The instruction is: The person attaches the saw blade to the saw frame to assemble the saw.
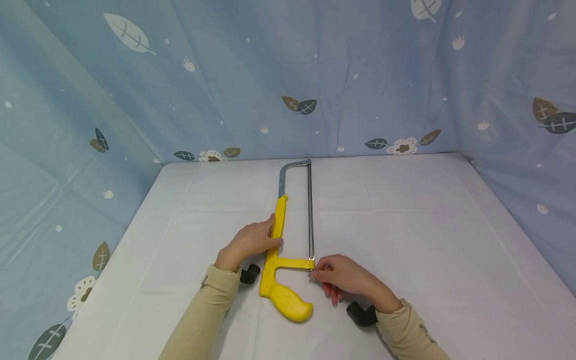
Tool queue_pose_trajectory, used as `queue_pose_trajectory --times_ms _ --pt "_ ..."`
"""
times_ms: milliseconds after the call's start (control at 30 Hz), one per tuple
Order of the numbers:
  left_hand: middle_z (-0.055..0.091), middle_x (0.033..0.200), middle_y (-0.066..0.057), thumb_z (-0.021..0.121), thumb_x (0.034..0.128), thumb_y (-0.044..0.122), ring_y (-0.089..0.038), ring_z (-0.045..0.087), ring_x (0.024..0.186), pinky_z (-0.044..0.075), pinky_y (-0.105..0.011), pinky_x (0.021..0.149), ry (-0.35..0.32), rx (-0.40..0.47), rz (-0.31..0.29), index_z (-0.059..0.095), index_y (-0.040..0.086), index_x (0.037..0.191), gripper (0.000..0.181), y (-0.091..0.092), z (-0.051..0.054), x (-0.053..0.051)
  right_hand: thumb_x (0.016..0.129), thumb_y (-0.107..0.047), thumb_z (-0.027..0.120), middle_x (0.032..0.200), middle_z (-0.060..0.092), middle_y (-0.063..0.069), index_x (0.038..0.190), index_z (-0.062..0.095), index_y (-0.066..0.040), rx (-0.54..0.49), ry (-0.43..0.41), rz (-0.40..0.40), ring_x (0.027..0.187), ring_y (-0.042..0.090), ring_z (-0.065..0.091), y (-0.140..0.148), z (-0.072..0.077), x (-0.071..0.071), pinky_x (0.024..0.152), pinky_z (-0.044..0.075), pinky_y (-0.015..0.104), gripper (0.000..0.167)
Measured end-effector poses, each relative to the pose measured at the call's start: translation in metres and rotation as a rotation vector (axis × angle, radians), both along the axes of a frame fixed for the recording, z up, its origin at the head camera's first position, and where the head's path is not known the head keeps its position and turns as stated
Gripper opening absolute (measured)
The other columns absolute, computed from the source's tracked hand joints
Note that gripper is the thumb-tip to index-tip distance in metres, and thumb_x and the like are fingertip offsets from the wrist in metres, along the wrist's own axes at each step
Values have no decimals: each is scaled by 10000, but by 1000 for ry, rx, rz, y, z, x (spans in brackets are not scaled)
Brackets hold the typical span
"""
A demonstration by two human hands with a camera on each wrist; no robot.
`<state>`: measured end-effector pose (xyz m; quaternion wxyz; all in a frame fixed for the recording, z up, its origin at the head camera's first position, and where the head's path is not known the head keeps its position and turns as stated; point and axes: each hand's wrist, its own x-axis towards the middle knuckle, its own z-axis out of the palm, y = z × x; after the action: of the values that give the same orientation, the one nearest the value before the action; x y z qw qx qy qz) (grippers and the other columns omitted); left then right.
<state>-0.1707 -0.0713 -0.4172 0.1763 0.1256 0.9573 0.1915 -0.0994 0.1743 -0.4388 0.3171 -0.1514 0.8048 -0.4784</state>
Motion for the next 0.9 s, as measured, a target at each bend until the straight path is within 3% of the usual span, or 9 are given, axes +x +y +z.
queue_pose_trajectory --times_ms 400,900 --pt "543 849 -21 551 809 410 -165 494 674 380 -288 593 -12 16 8 190 72 1427 791 0 1 0 874 -375 530 586 573 76 864 599 -70 2 -5 0 416 213 535 -2 5 2 401 418 287 312" --pt "545 868 -20 550 805 414 -162 491 688 377 -281 588 3 -3 2 198 72 1425 791 0 0 0 852 -378 563 586 578 69 862 597 -86 19 3 13 422 220 540 -2 1 3 398 407 286 295"
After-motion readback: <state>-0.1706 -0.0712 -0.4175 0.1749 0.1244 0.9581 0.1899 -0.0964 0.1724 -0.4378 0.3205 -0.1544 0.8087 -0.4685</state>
